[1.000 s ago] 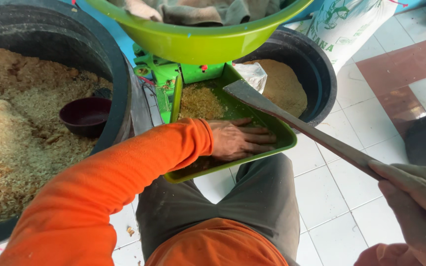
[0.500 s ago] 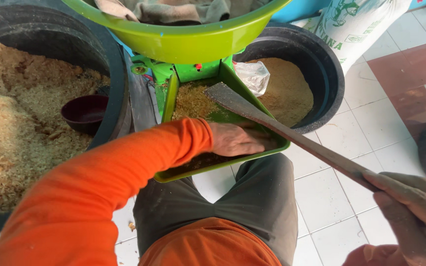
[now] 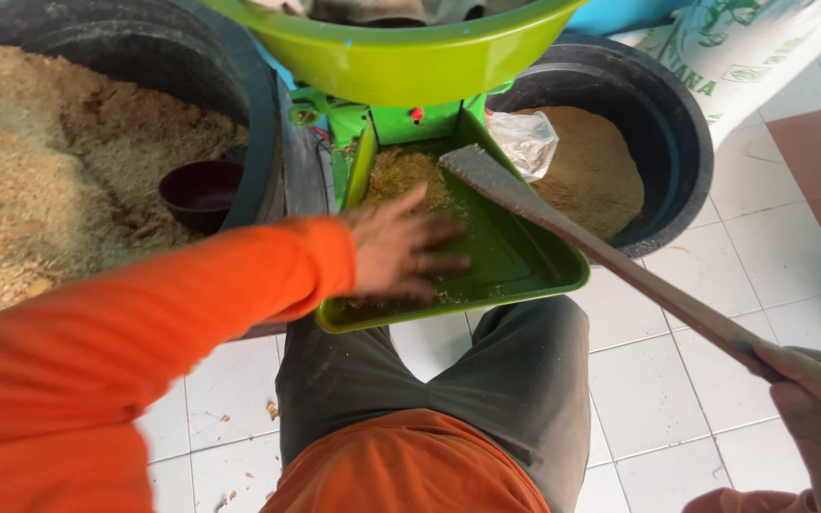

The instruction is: The person sits on the floor in front of a green grinding machine and uses a scoop to push peanuts and crumbly material from a green tray into the machine's intake. They scoop ground powder from a large basin with a bowl and pour it into a plastic bag, then resume feeding material into the machine.

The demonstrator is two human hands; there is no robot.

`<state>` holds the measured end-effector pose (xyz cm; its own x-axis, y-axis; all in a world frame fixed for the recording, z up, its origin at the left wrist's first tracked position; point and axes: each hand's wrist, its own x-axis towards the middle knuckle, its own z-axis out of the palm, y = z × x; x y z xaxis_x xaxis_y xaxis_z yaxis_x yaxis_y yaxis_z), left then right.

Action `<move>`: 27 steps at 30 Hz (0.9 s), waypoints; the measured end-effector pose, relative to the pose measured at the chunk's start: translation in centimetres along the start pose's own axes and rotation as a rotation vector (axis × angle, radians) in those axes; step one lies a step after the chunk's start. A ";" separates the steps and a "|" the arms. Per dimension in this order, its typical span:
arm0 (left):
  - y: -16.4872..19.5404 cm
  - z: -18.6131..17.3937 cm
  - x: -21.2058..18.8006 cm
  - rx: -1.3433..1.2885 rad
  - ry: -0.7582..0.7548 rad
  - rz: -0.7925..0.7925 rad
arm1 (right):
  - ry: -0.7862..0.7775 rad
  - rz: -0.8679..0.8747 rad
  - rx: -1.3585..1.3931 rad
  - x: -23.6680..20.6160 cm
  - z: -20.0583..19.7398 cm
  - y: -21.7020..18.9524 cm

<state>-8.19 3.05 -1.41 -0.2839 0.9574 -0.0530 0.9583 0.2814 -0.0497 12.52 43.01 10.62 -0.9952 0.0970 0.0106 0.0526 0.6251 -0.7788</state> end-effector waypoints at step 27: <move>-3.0 -5.5 2.0 0.056 -0.631 -0.340 | -0.010 -0.131 -0.113 2.1 0.6 1.9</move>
<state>-11.48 4.51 4.15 -0.5470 0.5926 -0.5913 0.8154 0.5370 -0.2162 10.51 43.91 8.80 -0.9950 0.0014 0.1002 -0.0690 0.7152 -0.6955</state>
